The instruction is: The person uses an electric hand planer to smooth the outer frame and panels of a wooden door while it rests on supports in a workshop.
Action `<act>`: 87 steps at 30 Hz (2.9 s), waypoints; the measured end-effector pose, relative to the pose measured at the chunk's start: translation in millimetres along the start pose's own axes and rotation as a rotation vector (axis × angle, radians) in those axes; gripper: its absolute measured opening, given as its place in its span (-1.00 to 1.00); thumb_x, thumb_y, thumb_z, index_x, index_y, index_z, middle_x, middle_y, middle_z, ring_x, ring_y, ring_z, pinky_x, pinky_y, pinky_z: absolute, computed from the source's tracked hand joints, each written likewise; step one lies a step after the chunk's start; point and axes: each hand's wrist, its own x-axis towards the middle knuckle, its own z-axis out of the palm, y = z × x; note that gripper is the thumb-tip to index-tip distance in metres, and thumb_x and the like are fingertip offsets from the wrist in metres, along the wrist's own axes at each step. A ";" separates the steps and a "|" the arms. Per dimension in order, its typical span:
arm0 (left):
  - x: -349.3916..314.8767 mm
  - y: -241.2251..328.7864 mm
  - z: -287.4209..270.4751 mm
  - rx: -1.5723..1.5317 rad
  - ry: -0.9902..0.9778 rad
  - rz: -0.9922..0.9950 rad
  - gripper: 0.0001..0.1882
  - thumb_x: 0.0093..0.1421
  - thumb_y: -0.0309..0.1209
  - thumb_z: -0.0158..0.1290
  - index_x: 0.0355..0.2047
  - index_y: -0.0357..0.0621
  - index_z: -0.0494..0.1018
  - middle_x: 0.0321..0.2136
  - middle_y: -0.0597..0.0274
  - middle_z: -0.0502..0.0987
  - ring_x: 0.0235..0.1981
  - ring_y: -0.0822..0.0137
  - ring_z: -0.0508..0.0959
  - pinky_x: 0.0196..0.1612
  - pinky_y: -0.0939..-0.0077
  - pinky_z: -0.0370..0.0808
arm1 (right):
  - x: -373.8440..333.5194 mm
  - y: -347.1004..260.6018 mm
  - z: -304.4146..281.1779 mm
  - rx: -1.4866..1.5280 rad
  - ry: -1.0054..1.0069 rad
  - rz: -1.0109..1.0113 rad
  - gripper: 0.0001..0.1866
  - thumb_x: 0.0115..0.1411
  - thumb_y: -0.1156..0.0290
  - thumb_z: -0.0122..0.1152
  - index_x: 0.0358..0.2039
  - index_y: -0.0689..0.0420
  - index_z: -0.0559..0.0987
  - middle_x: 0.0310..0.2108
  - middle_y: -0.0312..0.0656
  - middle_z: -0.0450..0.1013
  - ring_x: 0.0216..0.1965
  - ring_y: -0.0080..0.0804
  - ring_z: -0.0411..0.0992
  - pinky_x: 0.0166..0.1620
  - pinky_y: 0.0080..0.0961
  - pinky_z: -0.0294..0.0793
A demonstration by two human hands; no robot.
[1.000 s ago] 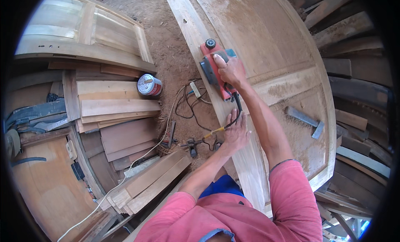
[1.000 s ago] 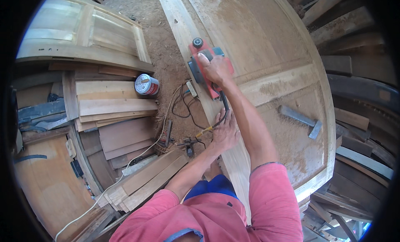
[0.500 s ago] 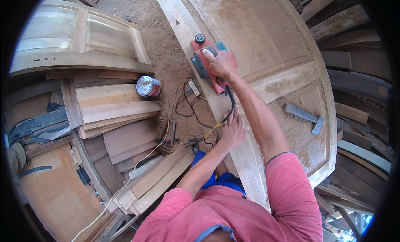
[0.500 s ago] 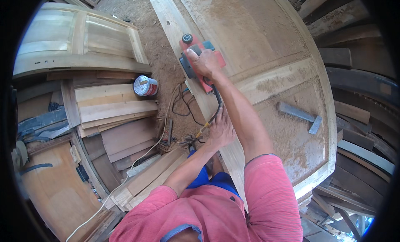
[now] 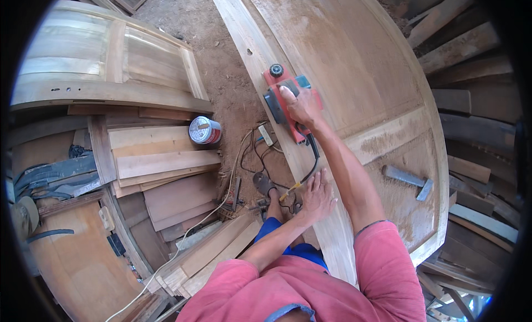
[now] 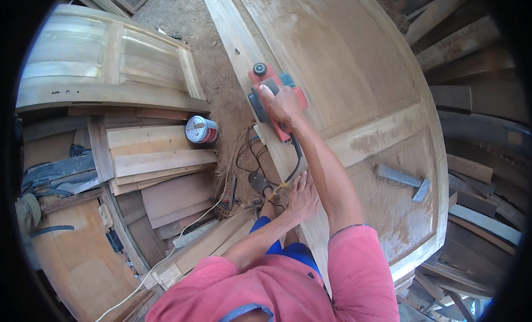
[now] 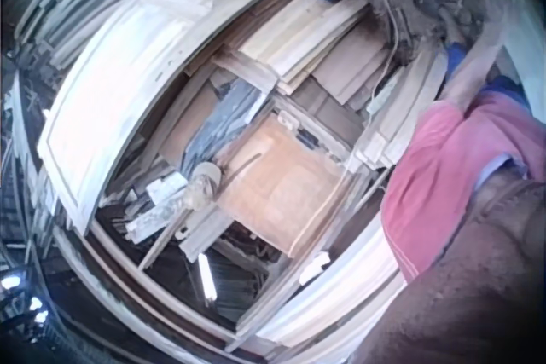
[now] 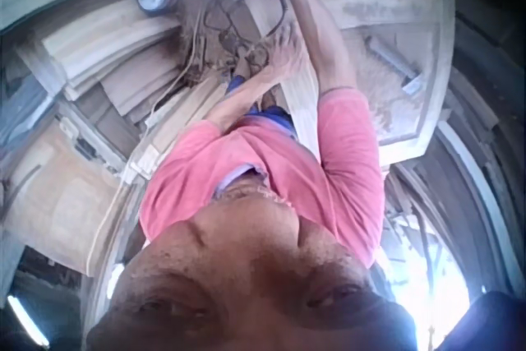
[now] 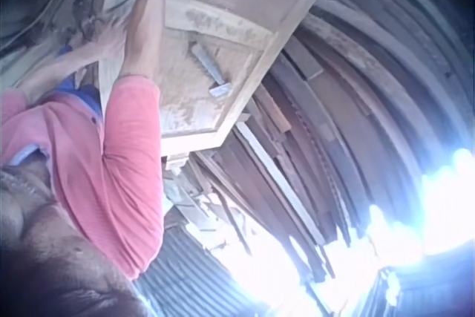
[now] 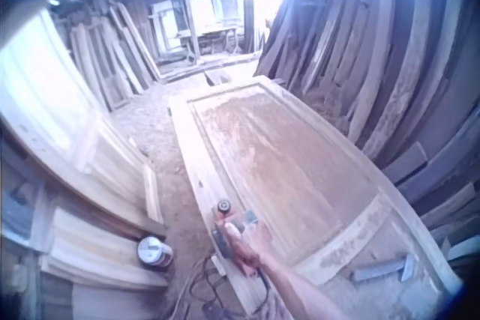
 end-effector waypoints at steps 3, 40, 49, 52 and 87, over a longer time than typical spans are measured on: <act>2.9 -11.1 -6.4 -0.024 -0.062 0.026 -0.30 0.25 -0.03 0.06 0.17 -0.41 0.39 0.48 -0.34 -0.04 0.49 -0.17 0.01 0.48 0.00 -0.09 | 4.0 -10.6 -0.3 0.053 -0.009 0.022 -0.22 0.26 -0.29 0.06 -0.20 0.36 0.64 -0.30 0.34 0.57 -0.17 0.26 0.56 -0.06 -0.01 0.48; 78.9 -100.1 -58.1 -0.114 -0.012 -0.034 -0.04 0.20 -0.05 0.08 0.41 -0.53 0.06 0.47 -0.31 -0.02 0.54 -0.17 -0.13 0.54 0.01 -0.25 | 135.5 -39.0 24.5 -0.019 0.099 0.001 -0.34 0.30 -0.22 0.10 -0.50 0.21 0.63 -0.70 -0.17 0.46 -0.59 -0.30 0.52 -0.41 -0.24 0.47; 104.9 -128.0 -71.8 -0.103 -0.013 -0.016 -0.06 0.23 -0.07 0.10 0.41 -0.53 0.06 0.48 -0.31 -0.06 0.54 -0.18 -0.16 0.54 -0.01 -0.24 | 154.8 -57.2 25.3 -0.007 0.084 -0.029 -0.34 0.32 -0.21 0.09 -0.56 0.19 0.59 -0.72 -0.20 0.44 -0.62 -0.35 0.48 -0.44 -0.28 0.45; 106.1 -128.6 -79.8 -0.025 -0.088 0.021 -0.07 0.26 -0.05 0.07 0.41 -0.51 0.06 0.48 -0.29 -0.03 0.54 -0.18 -0.14 0.55 0.00 -0.25 | 163.6 -57.2 27.3 0.007 0.078 -0.059 -0.35 0.34 -0.19 0.08 -0.55 0.19 0.58 -0.71 -0.21 0.44 -0.63 -0.37 0.47 -0.45 -0.28 0.44; 123.8 -190.7 -111.3 0.011 -0.190 0.211 -0.18 0.28 -0.12 -0.01 0.40 -0.43 0.12 0.47 -0.23 0.04 0.54 -0.11 -0.10 0.55 -0.03 -0.29 | 286.2 -79.3 43.9 -0.081 0.097 0.010 -0.35 0.33 -0.19 0.04 -0.30 0.26 0.68 -0.40 0.22 0.59 -0.29 0.09 0.61 -0.17 -0.04 0.50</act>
